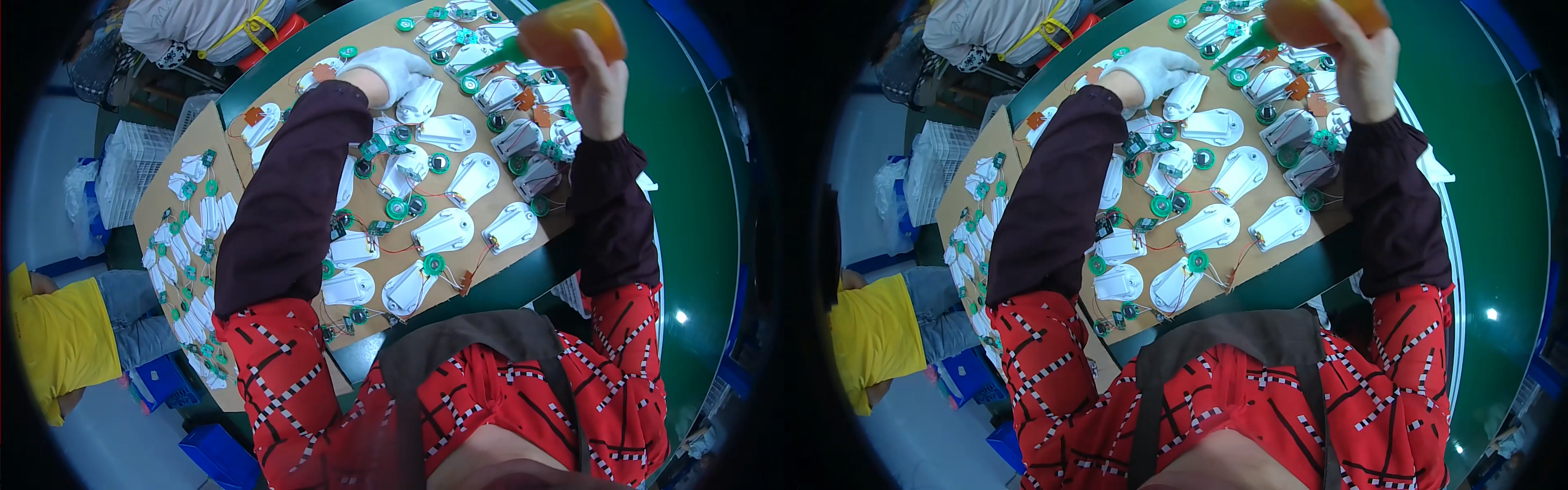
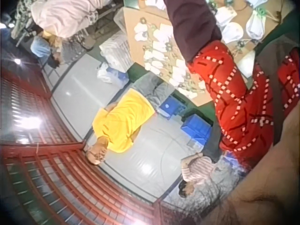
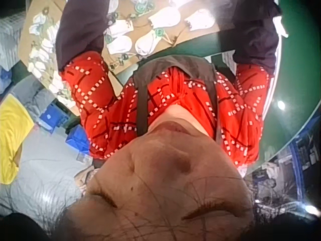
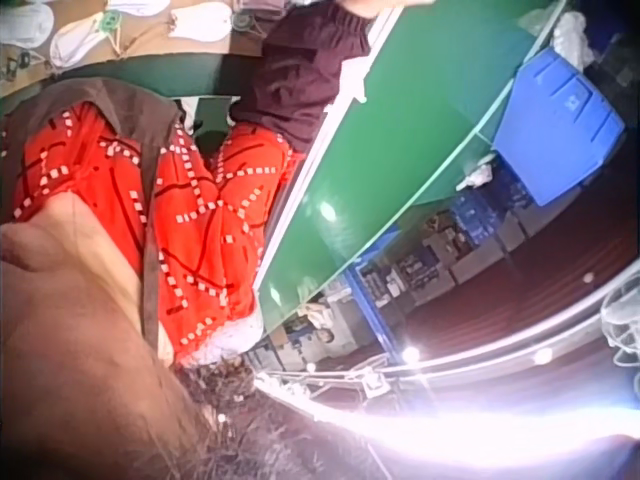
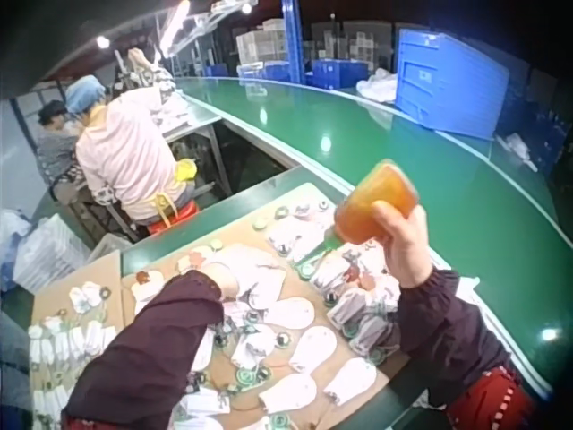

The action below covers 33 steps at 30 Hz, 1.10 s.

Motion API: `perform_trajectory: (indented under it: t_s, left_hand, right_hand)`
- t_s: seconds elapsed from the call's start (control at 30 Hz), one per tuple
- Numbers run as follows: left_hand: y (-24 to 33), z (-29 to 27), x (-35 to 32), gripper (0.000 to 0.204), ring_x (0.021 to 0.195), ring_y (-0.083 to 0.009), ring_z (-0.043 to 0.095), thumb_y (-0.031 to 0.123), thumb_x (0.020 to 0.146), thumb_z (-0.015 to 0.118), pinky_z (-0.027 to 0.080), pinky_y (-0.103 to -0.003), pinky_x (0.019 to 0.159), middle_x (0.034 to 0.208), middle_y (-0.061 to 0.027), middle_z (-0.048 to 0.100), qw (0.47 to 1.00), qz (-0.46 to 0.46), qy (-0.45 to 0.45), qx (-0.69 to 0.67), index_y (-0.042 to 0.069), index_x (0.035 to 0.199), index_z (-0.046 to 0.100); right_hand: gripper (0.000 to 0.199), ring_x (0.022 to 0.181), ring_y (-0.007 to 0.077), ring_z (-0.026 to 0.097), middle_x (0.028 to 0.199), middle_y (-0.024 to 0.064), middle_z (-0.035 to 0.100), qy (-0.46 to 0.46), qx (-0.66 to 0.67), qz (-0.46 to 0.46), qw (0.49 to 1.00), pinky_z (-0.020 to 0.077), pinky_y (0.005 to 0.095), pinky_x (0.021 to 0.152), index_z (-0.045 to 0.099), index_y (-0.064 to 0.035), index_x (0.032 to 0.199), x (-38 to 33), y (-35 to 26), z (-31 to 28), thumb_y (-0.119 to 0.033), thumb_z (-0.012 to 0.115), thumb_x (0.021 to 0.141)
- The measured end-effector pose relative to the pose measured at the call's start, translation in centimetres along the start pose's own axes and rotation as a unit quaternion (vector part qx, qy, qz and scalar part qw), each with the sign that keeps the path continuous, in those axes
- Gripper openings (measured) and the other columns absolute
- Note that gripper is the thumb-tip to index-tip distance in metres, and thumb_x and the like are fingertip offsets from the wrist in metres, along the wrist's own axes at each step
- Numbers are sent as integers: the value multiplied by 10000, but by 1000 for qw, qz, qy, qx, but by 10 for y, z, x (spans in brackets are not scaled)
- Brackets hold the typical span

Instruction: Applying a liquid substance from a squeeze bottle into small white plastic components on an assembly table.

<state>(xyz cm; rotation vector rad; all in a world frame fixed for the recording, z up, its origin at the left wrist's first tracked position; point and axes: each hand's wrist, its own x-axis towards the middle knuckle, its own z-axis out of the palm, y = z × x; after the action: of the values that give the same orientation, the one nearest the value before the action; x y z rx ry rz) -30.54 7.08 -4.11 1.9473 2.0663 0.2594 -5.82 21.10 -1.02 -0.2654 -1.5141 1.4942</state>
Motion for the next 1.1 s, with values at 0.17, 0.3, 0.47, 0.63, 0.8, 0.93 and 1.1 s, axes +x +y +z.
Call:
perform_trajectory:
  t_s: [0.17,0.3,0.47,0.63,0.8,0.93,1.1]
  left_hand:
    - [7,-7,8,292,965,-302,602,296,864,484,460,-383,847,1007,-151,640,974,-178,-14,136,108,981,674]
    - [15,1,5,299,951,-315,611,305,849,504,475,-396,822,997,-160,642,951,-270,-11,149,80,959,668]
    - [7,-5,-6,238,913,-265,631,165,790,587,497,-343,768,971,-118,665,956,-75,-150,239,86,1003,661]
    - [-15,-1,-9,245,804,-192,625,181,837,521,462,-257,733,886,-66,692,944,-265,-126,-149,40,988,653]
    - [-24,4,-5,286,787,-175,605,213,855,475,449,-269,741,856,-69,692,987,-94,-127,9,24,973,653]
    - [-2,-10,-12,295,826,-195,618,209,873,438,468,-288,769,870,-41,690,979,-72,-147,124,50,987,658]
    - [2,-11,-24,267,880,-201,624,131,865,452,486,-274,798,910,-40,682,961,-54,-156,222,75,1041,644]
  right_hand:
    - [369,1000,227,596,1127,135,563,25,24,0,999,519,361,834,459,25,1194,-1,-10,-13,-196,531,907]
    - [360,1010,212,592,1091,125,580,20,8,3,1000,526,339,812,463,21,1189,0,4,-1,-214,510,921]
    - [413,912,149,577,1025,65,582,3,45,31,999,456,274,813,499,7,1160,1,-6,73,-129,652,802]
    - [497,942,138,555,1030,51,585,-94,55,1,994,438,288,850,498,-2,1173,14,13,79,-126,725,749]
    - [493,941,138,555,1023,53,587,-82,63,16,994,438,288,848,498,-3,1178,20,18,84,-125,719,754]
    - [477,950,140,558,1029,55,592,-94,68,52,992,437,284,857,500,-3,1183,21,19,86,-104,706,764]
    - [466,952,140,562,1036,55,596,-114,79,41,989,436,281,862,507,1,1178,22,31,100,-87,701,763]
